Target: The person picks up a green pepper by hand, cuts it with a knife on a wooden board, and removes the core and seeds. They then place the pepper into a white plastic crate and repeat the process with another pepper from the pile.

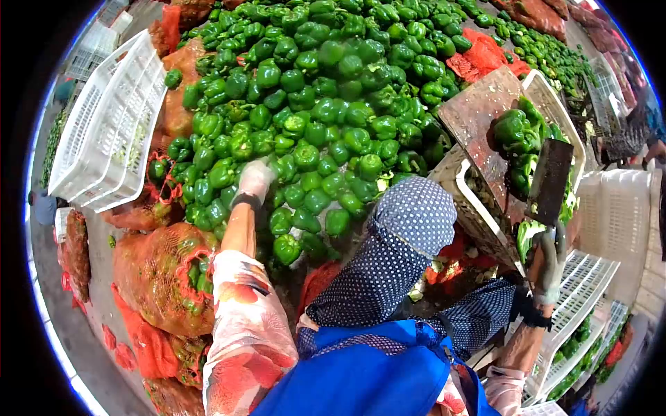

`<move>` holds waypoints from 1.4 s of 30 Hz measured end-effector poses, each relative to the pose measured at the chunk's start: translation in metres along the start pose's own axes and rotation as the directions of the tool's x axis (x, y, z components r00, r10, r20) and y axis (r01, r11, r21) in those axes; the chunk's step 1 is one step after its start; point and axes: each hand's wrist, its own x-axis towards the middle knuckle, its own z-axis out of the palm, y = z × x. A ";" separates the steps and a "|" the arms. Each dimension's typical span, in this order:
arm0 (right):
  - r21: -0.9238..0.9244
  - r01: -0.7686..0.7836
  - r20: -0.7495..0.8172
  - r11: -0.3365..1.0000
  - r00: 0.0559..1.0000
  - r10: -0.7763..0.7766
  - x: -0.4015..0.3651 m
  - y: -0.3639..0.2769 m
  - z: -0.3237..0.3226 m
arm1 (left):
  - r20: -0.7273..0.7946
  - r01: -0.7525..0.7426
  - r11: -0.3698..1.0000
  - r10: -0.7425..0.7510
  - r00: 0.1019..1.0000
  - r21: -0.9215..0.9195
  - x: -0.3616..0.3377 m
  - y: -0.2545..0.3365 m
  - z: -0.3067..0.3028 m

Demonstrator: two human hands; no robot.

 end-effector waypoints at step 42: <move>-0.369 0.262 0.403 0.892 0.910 -0.101 0.046 -0.077 0.067 | -0.337 -0.587 0.305 0.587 0.736 -0.750 -0.018 0.427 -0.110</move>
